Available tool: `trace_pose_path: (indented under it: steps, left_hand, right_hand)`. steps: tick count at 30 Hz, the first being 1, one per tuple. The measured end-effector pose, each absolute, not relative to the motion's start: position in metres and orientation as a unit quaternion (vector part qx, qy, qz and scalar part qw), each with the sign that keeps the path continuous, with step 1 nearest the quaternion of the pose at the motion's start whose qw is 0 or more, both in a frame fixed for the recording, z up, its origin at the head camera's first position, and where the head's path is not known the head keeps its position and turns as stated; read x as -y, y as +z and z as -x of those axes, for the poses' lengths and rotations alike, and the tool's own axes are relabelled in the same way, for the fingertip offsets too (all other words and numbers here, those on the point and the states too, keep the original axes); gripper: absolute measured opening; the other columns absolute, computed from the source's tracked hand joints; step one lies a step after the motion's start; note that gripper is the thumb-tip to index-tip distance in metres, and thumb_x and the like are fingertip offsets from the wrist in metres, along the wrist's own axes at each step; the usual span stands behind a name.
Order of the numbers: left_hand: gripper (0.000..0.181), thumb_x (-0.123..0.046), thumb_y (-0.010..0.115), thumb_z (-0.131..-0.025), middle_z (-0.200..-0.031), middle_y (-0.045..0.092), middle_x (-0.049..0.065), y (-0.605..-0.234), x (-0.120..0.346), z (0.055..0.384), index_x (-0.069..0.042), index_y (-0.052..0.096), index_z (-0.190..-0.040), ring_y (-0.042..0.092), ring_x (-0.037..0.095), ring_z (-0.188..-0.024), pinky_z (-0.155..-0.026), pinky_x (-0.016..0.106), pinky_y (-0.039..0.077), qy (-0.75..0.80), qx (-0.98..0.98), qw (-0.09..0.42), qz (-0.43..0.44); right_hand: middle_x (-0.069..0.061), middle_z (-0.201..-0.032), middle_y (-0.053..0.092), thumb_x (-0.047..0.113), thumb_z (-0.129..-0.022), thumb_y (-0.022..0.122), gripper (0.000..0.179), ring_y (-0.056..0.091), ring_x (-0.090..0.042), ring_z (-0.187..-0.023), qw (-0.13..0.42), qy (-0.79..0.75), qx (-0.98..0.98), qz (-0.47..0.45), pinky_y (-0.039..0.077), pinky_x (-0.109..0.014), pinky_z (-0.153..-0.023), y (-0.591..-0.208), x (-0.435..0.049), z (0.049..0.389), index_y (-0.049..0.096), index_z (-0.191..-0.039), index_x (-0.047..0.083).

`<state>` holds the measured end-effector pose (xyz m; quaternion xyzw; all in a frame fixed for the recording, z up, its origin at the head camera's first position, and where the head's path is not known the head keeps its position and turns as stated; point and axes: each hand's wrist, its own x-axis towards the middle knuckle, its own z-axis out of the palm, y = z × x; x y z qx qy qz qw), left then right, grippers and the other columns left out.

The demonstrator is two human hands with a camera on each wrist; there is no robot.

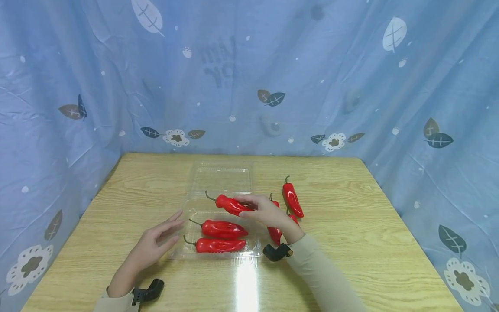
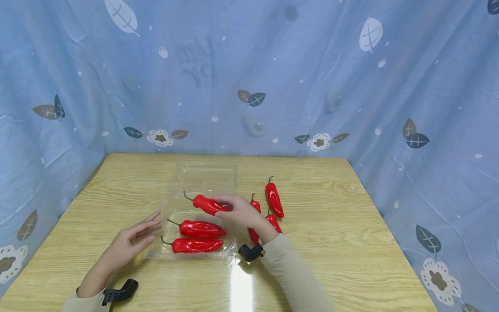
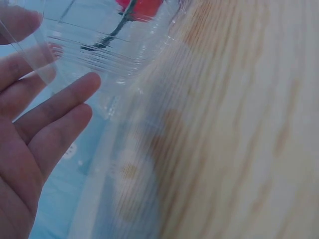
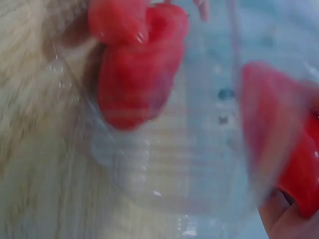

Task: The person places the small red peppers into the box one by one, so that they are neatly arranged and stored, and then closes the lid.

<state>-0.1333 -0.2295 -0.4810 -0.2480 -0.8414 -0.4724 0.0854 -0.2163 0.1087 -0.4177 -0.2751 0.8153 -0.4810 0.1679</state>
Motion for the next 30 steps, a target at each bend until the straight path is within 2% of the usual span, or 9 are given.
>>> trace_pose_path:
  steps: [5,10,20,27,30]
  left_hand:
    - [0.035,-0.003,0.062,-0.090,-0.147,0.041,0.016,-0.480,0.229,0.134,0.001,0.059,-0.124,0.045,-0.003,-0.124,-0.098,0.006,0.039,-0.472,0.844,0.085,0.242]
    - [0.036,0.003,0.063,-0.087,-0.145,0.042,0.020,-0.481,0.228,0.134,0.003,0.059,-0.123,0.045,-0.002,-0.125,-0.098,0.007,0.040,-0.471,0.838,0.099,0.259]
    - [0.037,0.005,0.063,-0.086,-0.144,0.042,0.022,-0.483,0.228,0.135,0.004,0.059,-0.122,0.047,0.001,-0.124,-0.099,0.007,0.039,-0.477,0.831,0.104,0.267]
    - [0.037,0.004,0.063,-0.086,-0.144,0.042,0.023,-0.483,0.230,0.133,0.004,0.059,-0.123,0.046,-0.003,-0.123,-0.098,0.006,0.039,-0.477,0.834,0.099,0.258]
    - [0.037,0.002,0.063,-0.087,-0.146,0.041,0.021,-0.481,0.229,0.133,0.003,0.059,-0.123,0.047,-0.003,-0.122,-0.097,0.006,0.040,-0.477,0.835,0.094,0.256]
  right_hand:
    - [0.000,-0.124,0.060,0.016,-0.086,0.067,0.050,0.057,-0.018,-0.103,0.184,-0.485,-0.815,0.259,0.054,-0.028,-0.083,-0.421,-0.097,0.218,0.055,-0.134,0.022]
    - [0.000,-0.123,0.060,0.015,-0.086,0.067,0.049,0.057,-0.018,-0.102,0.195,-0.482,-0.815,0.256,0.054,-0.028,-0.083,-0.424,-0.091,0.221,0.056,-0.133,0.023]
    - [-0.002,-0.127,0.060,0.016,-0.087,0.067,0.051,0.057,-0.016,-0.107,0.203,-0.440,-0.824,0.294,0.053,-0.027,-0.088,-0.428,-0.085,0.227,0.052,-0.136,0.010]
    - [0.001,-0.120,0.063,0.017,-0.087,0.066,0.049,0.058,-0.012,-0.104,0.204,-0.402,-0.846,0.286,0.053,-0.023,-0.086,-0.433,-0.078,0.228,0.055,-0.134,0.015]
    - [-0.001,-0.121,0.064,0.016,-0.088,0.066,0.048,0.059,-0.013,-0.105,0.199,-0.388,-0.851,0.295,0.052,-0.023,-0.088,-0.432,-0.077,0.226,0.055,-0.134,0.012]
